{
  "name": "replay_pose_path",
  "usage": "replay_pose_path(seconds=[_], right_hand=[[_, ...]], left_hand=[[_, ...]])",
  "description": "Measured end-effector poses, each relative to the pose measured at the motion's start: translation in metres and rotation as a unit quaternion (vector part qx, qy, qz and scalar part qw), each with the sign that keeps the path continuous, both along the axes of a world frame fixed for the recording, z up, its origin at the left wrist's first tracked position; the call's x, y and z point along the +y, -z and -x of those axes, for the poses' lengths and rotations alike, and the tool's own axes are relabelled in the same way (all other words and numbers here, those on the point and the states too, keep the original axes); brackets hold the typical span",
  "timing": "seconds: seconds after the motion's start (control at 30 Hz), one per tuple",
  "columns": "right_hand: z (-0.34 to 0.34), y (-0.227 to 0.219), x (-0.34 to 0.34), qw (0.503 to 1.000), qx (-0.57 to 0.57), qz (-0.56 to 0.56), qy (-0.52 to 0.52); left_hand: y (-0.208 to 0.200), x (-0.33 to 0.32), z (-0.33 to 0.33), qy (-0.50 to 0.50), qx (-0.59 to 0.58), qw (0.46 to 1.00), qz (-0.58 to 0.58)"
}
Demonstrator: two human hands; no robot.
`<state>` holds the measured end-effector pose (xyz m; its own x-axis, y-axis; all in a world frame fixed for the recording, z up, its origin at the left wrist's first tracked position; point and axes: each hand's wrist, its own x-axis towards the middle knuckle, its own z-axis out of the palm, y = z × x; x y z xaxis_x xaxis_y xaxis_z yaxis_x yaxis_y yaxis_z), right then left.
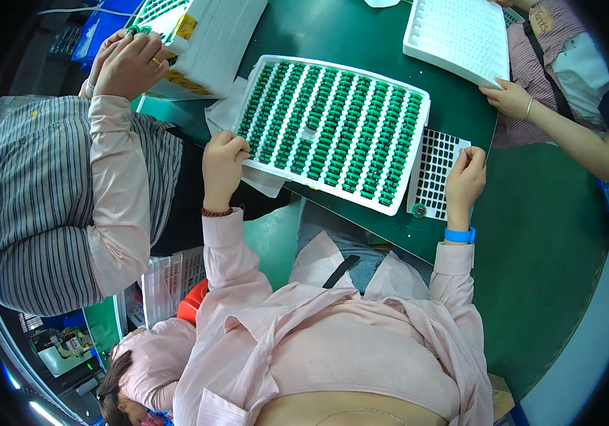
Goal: Sorting and placing small green plastic components into a compartmentalized tray.
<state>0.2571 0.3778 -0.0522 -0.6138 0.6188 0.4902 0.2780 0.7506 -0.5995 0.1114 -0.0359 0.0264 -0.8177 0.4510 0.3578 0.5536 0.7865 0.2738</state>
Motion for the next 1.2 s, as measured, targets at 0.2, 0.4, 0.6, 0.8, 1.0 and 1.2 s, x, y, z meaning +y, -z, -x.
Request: replay_pose_path(seconds=[0.2,0.4,0.6,0.8,1.0,1.2], right_hand=[[0.006,0.006,0.006,0.999,0.031,-0.033,-0.001],[0.005,-0.007,0.008,0.999,0.043,-0.022,-0.002],[-0.006,0.011,0.002,0.999,0.043,-0.02,-0.02],[-0.022,-0.05,-0.043,0.989,0.066,0.076,-0.106],[-0.032,-0.102,-0.106,0.729,0.04,0.612,-0.303],[-0.033,-0.106,-0.108,0.743,-0.008,0.614,-0.267]], left_hand=[[-0.007,0.0,0.01,0.058,-0.033,0.998,-0.008],[-0.008,0.003,0.022,0.096,-0.017,0.994,-0.045],[-0.013,-0.016,-0.005,0.009,-0.12,0.963,-0.239],[-0.01,0.086,-0.081,-0.006,-0.437,0.664,-0.607],[-0.018,0.167,-0.119,-0.029,-0.531,0.543,-0.65],[-0.021,0.179,-0.129,-0.022,-0.547,0.574,-0.61]])
